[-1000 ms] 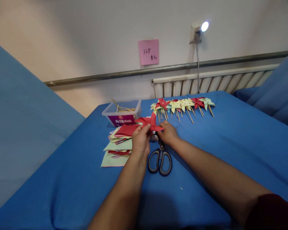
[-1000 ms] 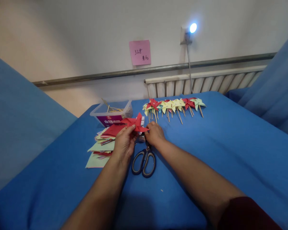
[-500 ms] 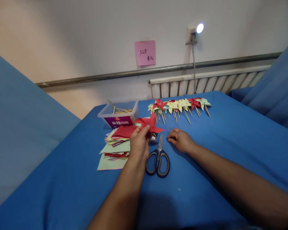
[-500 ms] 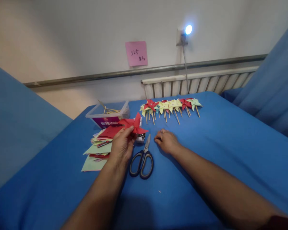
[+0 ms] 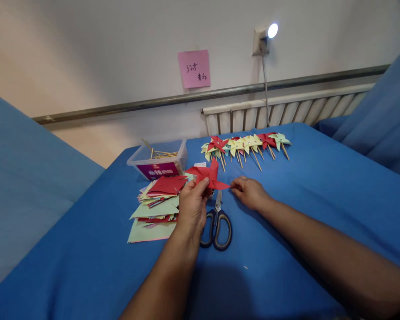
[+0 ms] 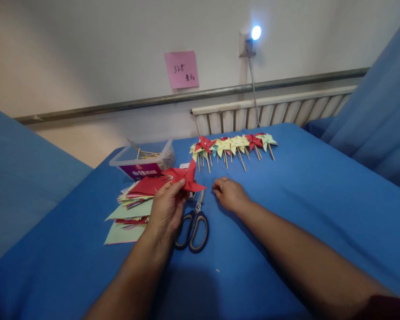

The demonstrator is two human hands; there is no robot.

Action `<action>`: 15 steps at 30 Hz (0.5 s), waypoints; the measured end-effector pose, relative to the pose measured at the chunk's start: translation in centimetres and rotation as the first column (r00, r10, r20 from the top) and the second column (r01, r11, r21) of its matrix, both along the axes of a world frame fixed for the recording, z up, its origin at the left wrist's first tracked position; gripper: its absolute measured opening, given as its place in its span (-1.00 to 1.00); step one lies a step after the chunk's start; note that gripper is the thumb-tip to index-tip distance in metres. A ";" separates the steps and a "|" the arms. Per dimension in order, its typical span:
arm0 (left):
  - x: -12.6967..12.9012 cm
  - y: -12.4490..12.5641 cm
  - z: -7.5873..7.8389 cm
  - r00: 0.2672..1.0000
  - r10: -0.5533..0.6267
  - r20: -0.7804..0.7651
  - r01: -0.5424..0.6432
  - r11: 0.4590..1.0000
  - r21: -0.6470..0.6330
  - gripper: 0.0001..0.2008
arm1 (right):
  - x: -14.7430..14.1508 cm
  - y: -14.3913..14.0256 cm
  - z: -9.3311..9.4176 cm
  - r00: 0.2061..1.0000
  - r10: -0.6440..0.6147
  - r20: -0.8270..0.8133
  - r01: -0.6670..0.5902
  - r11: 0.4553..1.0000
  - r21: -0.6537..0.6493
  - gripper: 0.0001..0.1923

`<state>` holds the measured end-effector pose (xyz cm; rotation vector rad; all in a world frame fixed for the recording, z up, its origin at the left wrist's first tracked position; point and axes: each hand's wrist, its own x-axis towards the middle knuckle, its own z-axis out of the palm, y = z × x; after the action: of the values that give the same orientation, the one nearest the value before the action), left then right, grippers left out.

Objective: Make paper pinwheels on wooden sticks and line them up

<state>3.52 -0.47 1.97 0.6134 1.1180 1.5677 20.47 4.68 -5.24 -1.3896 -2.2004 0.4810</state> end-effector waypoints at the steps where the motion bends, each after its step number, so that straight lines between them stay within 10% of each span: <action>1: 0.0 0.0 0.0 1.000 0.000 0.003 0.000 1.000 0.002 -0.77 | -0.1 0.1 -0.1 1.000 0.017 0.002 -0.017 1.000 0.005 -0.88; 15: 0.3 0.0 -0.6 1.000 -0.001 -0.014 0.001 1.000 0.002 -0.78 | -0.2 0.2 0.6 0.991 0.058 0.117 -0.052 0.997 -0.047 -0.87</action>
<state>3.83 -0.44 1.37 0.6274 1.1267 1.5655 20.27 4.91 -4.59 -1.4168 -2.3417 0.4806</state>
